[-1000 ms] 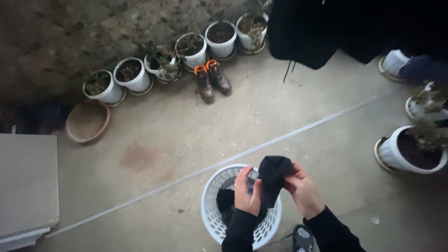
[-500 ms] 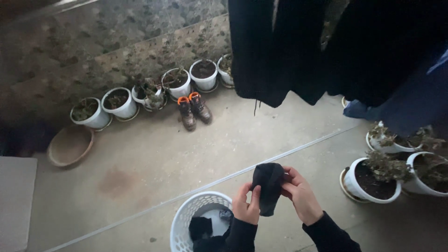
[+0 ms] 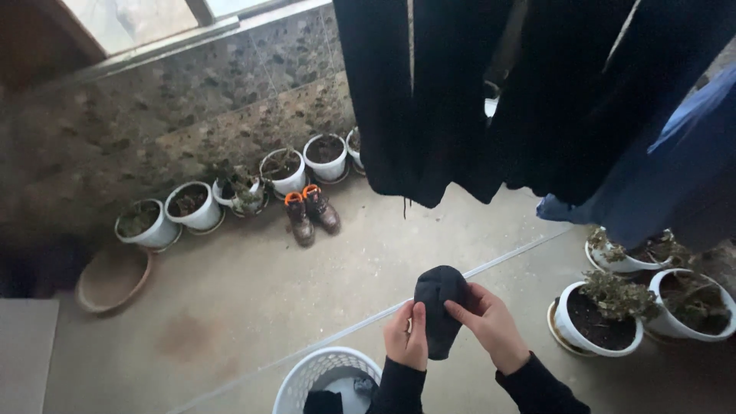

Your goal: The person repeatedly picks socks from a white laundry basket and hangs them on a clothesline using clothespins. The person handles black and gray socks one at a time, secures them with orange and white clothespins, and continues until the basket is empty.

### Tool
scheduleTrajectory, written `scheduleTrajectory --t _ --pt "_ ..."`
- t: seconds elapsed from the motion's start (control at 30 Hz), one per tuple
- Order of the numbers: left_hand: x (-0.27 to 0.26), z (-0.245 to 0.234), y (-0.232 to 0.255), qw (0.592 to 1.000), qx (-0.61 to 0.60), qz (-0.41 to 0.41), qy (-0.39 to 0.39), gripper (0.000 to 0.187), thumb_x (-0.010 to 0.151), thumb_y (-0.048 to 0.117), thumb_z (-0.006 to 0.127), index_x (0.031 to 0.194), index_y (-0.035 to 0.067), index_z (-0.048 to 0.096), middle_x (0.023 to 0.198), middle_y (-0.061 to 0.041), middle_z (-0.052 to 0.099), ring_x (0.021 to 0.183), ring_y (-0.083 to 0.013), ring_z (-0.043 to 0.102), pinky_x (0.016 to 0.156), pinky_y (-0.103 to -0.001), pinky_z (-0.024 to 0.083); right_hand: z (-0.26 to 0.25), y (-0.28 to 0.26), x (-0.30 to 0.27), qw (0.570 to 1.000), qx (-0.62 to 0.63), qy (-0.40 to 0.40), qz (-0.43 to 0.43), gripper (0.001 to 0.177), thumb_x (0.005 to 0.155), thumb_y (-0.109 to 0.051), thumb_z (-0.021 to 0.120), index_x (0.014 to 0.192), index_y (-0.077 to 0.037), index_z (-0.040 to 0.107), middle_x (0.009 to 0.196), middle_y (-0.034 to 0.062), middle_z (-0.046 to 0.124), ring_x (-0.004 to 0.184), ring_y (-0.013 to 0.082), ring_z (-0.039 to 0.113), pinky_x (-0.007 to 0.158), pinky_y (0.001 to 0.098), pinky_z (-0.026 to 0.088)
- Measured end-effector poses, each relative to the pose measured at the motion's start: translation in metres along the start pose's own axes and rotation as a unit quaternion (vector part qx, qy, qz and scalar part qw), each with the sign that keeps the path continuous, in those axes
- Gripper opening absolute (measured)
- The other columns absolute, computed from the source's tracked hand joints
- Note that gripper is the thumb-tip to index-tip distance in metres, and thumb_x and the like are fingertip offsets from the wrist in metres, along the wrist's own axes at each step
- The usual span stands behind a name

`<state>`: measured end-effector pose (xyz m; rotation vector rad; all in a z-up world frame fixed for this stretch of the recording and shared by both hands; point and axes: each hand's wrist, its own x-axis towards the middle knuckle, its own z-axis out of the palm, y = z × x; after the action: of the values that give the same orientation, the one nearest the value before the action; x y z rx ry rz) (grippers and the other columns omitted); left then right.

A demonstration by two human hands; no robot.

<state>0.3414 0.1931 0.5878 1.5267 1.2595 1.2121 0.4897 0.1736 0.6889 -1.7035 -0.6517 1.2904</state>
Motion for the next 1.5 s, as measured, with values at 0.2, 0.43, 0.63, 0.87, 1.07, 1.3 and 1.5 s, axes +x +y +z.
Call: scheduleTrajectory --t 0.2,0.43,0.63,0.87,1.07,1.3,1.5 --pt "0.041 -0.001 0.030 0.997 -0.071 -0.014 0.013 0.037 0.103 0.034 0.056 0.081 0.007 0.068 0.063 -0.001 0.055 0.056 -0.0126 0.047 0.051 -0.031 0.035 -0.011 -0.044 0.008 0.995 -0.083 0.051 -0.015 0.040 0.090 -0.023 0.073 0.128 -0.010 0.072 0.127 0.0085 0.080 0.115 0.0294 0.076 0.106 0.0414 0.059" --pt "0.101 0.001 0.061 0.994 -0.105 -0.022 0.009 0.037 0.102 0.036 0.052 0.093 0.006 0.072 0.075 -0.004 0.068 0.070 -0.0147 0.061 0.063 -0.029 0.048 -0.003 -0.088 0.032 0.997 -0.053 0.034 -0.050 0.039 0.096 -0.021 0.062 0.133 -0.010 0.070 0.131 0.0088 0.079 0.122 0.0287 0.074 0.113 0.0399 0.054" --pt "0.154 -0.008 0.101 0.995 -0.089 -0.028 -0.037 0.037 0.096 0.043 0.061 0.101 0.009 0.073 0.084 -0.005 0.075 0.076 -0.0170 0.068 0.069 -0.029 0.055 0.009 -0.125 0.052 0.996 -0.049 0.035 -0.067 0.042 0.097 -0.028 0.059 0.135 -0.014 0.066 0.134 0.0067 0.077 0.125 0.0281 0.072 0.115 0.0420 0.051" --pt "0.200 -0.004 0.120 1.000 -0.010 -0.003 -0.022 0.027 0.098 0.037 0.060 0.104 0.013 0.070 0.084 -0.003 0.075 0.073 -0.0170 0.069 0.063 -0.026 0.055 0.013 -0.152 0.081 0.979 -0.100 0.086 -0.155 0.052 0.085 -0.041 0.069 0.131 -0.019 0.061 0.129 0.0015 0.077 0.120 0.0220 0.074 0.109 0.0352 0.057" --pt "0.238 -0.003 0.149 0.998 -0.020 0.055 -0.029 0.027 0.099 0.031 0.059 0.115 0.012 0.071 0.089 -0.003 0.075 0.073 -0.0156 0.067 0.062 -0.029 0.052 0.008 -0.208 0.071 0.965 -0.010 0.057 -0.257 0.067 0.088 -0.016 0.069 0.150 -0.022 0.044 0.128 0.0181 0.074 0.118 0.0276 0.076 0.104 0.0365 0.058" --pt "0.284 0.010 0.210 0.993 -0.061 0.084 -0.048 0.030 0.096 0.026 0.065 0.121 0.010 0.067 0.087 -0.006 0.075 0.069 -0.0165 0.069 0.060 -0.029 0.054 -0.022 -0.251 0.111 0.894 -0.120 0.098 -0.420 0.034 0.093 -0.014 0.067 0.127 -0.015 0.067 0.124 0.0073 0.075 0.110 0.0212 0.075 0.097 0.0312 0.060" --pt "0.338 0.043 0.255 0.977 -0.097 0.184 -0.041 0.044 0.096 0.020 0.067 0.138 0.013 0.057 0.086 -0.005 0.065 0.070 -0.0153 0.058 0.064 -0.030 0.047 -0.054 -0.319 0.131 0.850 -0.121 0.085 -0.506 0.025 0.094 -0.004 0.064 0.118 -0.009 0.069 0.117 0.0104 0.074 0.110 0.0201 0.073 0.100 0.0309 0.058"
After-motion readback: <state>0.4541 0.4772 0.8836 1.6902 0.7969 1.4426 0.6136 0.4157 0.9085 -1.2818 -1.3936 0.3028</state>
